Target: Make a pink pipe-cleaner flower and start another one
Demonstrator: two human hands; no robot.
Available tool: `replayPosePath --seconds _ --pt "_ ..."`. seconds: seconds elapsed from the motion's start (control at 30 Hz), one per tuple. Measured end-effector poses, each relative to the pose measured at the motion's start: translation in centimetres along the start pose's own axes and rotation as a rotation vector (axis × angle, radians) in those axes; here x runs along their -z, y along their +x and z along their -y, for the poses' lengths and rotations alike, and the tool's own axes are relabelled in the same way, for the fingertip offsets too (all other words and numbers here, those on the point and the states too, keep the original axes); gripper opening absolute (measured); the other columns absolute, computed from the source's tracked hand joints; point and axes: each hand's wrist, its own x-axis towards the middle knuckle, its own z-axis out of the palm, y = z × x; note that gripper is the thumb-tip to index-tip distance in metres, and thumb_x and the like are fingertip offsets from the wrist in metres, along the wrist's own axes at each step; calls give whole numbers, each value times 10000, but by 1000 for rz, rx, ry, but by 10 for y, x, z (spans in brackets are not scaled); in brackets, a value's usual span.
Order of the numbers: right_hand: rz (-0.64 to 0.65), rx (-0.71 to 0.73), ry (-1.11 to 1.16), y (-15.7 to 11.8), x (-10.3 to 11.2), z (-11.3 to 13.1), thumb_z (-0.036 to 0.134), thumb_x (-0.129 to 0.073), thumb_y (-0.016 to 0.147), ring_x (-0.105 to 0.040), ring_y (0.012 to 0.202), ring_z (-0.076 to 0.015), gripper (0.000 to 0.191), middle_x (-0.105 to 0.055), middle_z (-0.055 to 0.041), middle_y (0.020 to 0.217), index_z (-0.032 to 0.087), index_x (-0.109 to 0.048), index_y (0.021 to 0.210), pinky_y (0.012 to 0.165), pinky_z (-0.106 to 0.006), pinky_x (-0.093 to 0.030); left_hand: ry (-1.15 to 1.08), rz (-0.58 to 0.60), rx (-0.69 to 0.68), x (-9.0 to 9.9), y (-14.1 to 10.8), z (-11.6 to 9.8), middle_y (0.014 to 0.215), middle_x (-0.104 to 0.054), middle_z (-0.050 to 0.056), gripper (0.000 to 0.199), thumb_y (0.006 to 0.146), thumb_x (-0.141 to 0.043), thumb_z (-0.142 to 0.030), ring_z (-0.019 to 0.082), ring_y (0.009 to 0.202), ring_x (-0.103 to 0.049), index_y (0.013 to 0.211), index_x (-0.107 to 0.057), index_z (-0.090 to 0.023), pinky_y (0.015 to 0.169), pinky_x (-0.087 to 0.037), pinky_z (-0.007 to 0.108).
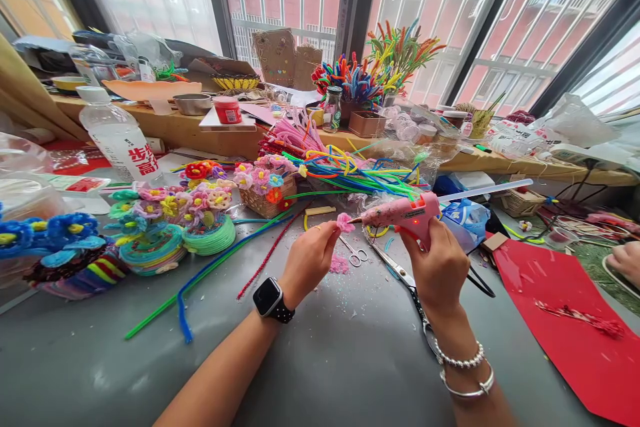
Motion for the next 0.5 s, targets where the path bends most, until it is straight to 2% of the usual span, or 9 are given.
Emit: replayPosePath --seconds 0.5 --pt "35 -15 35 0 1 1 483 -418 788 -571 630 -206 427 -623 -106 713 101 -568 908 522 -276 -390 -18 -9 6 0 0 -1 664 -581 32 233 857 -286 -259 153 598 -533 801 -499 -183 526 -355 242"
